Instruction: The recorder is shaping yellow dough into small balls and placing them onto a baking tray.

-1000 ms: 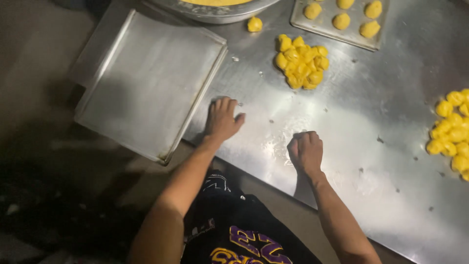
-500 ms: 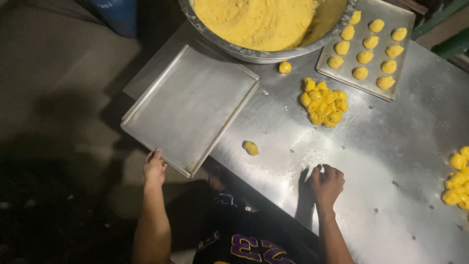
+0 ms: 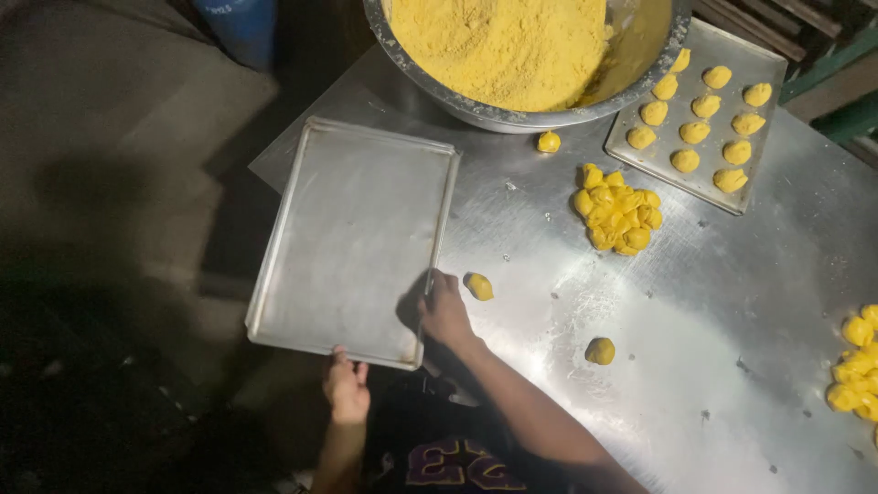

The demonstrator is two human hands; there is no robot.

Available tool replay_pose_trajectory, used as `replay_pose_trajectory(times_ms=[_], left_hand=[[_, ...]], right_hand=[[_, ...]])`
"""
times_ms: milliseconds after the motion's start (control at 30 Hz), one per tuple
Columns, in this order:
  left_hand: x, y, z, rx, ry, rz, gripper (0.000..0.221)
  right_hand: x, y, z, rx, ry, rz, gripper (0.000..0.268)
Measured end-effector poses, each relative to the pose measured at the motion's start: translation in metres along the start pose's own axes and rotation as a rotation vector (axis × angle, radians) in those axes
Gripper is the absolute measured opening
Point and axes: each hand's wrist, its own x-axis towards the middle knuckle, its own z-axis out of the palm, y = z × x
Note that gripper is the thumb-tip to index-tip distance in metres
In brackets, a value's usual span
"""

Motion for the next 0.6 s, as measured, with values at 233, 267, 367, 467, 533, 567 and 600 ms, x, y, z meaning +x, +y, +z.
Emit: replay_pose_trajectory(times_ms=[233,267,367,467,533,567,600], left_hand=[[-0.088,0.025,0.084,-0.209,-0.240,-0.097,0.047],[-0.088,0.022,0.081,-0.229,-0.333,-0.097,0.046],[-0.087,0.038,0.085,-0.116,-0.365,-0.225,0.042],[-0.090,0.078,0.108,0.071,-0.342,-0.328,0.041],[-0.085,0.109,0.124,0.127,-0.414,-0.292,0.041],[-0.084,0.118,0.121,0.150,-0.440,-0.276,0.041],[-0.082,0.127,0.118,0.172,-0.466,-0.259,0.041]], right_hand=[[0.095,0.051,-0.007,-0.182,-0.005,-0.054,0.055],[0.111,0.045,-0.014,0.033,0.082,0.112,0.058],[0.178,0.009,-0.035,0.767,0.203,0.396,0.066],[0.246,-0.002,-0.043,1.482,0.242,0.436,0.064],[0.294,0.001,-0.044,1.672,0.274,0.348,0.063],[0.311,0.004,-0.041,1.681,0.393,0.297,0.055],[0.329,0.007,-0.037,1.687,0.512,0.246,0.047]])
